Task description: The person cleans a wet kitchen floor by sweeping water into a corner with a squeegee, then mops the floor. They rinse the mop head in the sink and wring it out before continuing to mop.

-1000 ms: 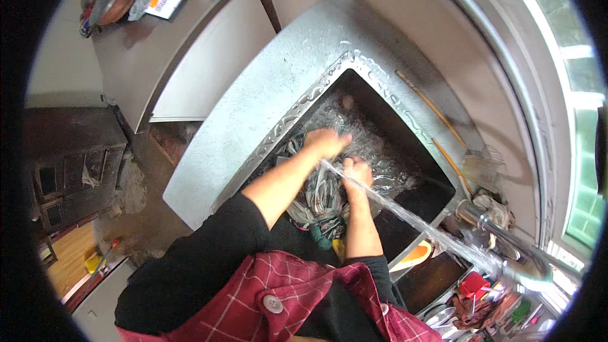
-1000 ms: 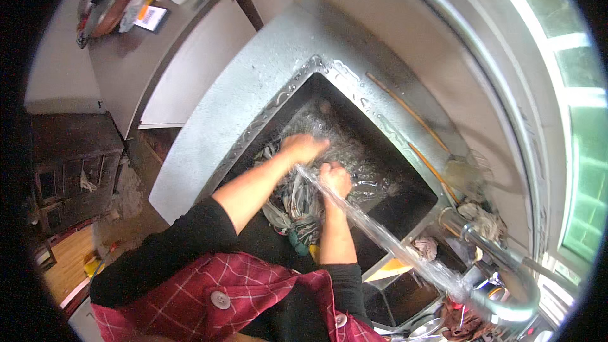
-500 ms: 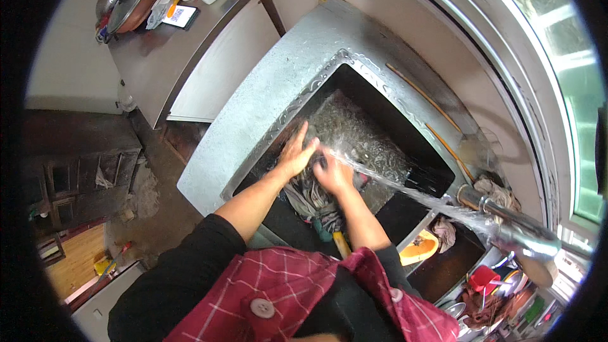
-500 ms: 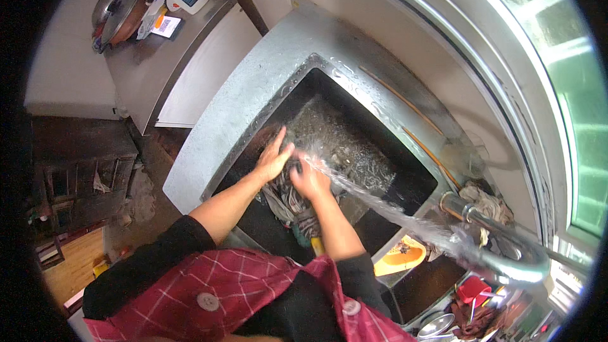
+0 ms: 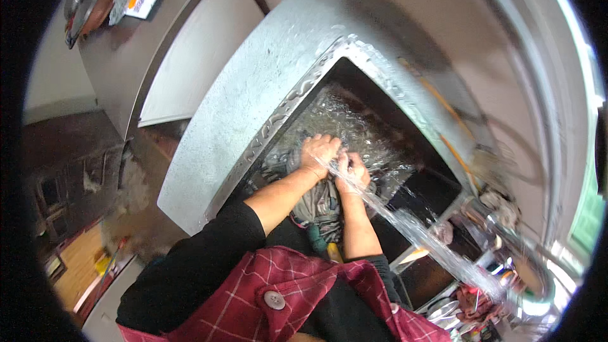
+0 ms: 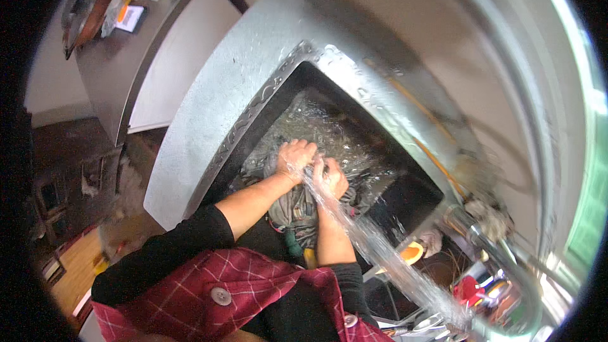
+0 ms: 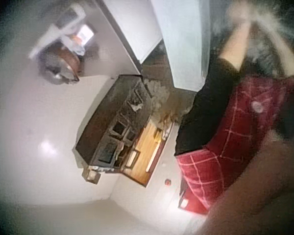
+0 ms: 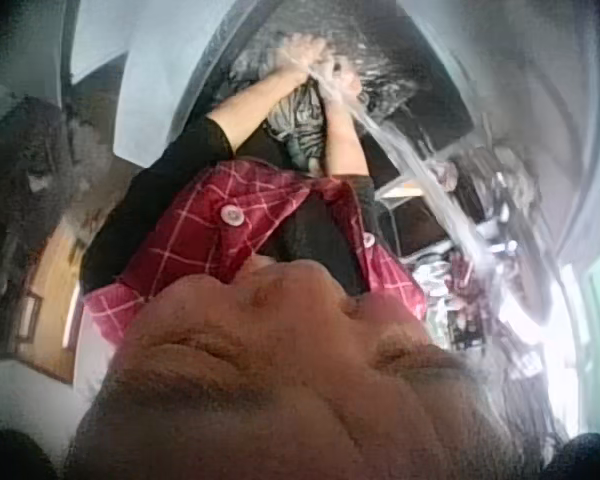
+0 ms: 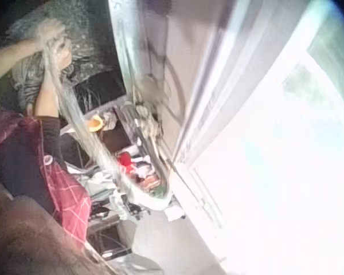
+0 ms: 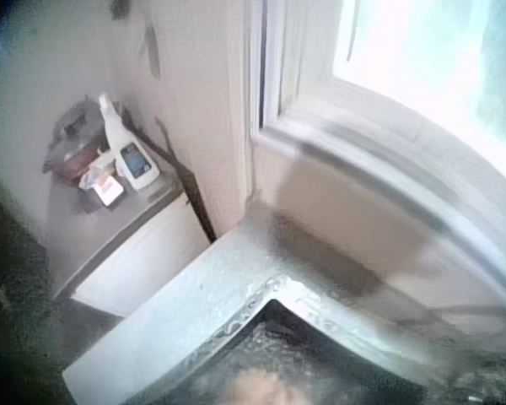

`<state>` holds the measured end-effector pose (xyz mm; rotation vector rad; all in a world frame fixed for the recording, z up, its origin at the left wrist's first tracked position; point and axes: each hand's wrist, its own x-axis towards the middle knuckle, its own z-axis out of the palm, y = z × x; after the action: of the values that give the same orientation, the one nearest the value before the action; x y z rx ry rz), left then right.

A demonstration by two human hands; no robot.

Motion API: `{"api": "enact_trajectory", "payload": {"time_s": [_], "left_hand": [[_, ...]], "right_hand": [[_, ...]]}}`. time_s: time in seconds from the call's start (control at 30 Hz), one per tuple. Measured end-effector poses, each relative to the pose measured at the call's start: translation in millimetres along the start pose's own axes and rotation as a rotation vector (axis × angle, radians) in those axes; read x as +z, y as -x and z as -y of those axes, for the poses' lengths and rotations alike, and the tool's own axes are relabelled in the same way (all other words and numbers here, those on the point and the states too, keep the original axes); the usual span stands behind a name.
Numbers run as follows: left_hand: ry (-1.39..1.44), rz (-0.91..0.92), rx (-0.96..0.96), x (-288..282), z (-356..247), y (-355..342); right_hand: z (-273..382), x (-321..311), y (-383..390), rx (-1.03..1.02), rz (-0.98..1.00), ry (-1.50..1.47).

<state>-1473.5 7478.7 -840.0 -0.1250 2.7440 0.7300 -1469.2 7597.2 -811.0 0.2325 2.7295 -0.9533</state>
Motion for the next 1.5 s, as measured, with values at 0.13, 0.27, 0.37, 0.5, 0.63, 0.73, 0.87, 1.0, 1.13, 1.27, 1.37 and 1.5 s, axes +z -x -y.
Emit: {"api": "enact_trajectory", "payload": {"time_s": [0.13, 0.27, 0.37, 0.5, 0.63, 0.73, 0.87, 1.0, 1.13, 1.27, 1.37, 1.5], "left_hand": [[0.580, 0.188, -0.288, -57, -22, -36], [1.090, 0.270, -0.175, -119, -39, -7], [1.338, 0.196, -0.029, -150, -53, 8], [1.444, -0.021, 0.073, -192, -53, 24], [1.236, -0.023, 0.078, -205, -14, 23], [0.425, 0.043, 0.208, -190, -15, 35], [-0.136, 0.657, 0.051, -163, -30, 67], [-0.513, 0.882, -0.028, -119, -7, 79], [0.085, 0.566, -0.147, -113, 21, 32], [0.774, 0.199, -0.159, -102, 21, -21], [0.722, 0.101, -0.088, -65, 23, -52], [0.573, -0.069, 0.066, -15, 1, -54]], "right_hand": [[-19, -35, -36, 0.214, -0.143, -0.396], [2, -127, -6, 0.407, -0.135, -0.859], [5, -167, 40, 0.265, -0.167, -0.949], [47, -222, 79, 0.111, -0.363, -0.863], [45, -254, 81, 0.045, -0.476, -1.100], [14, -228, 70, 0.109, -0.371, -0.496], [-3, -159, 67, 0.313, 0.054, 0.016], [33, -166, 74, -0.181, 0.397, 0.068], [77, -150, 88, -0.346, 0.813, -0.172], [46, -133, 45, -0.354, 0.170, -0.380], [7, -142, -5, 0.117, -0.262, 0.205], [-18, -91, -47, 0.627, -0.024, 0.368]]}}
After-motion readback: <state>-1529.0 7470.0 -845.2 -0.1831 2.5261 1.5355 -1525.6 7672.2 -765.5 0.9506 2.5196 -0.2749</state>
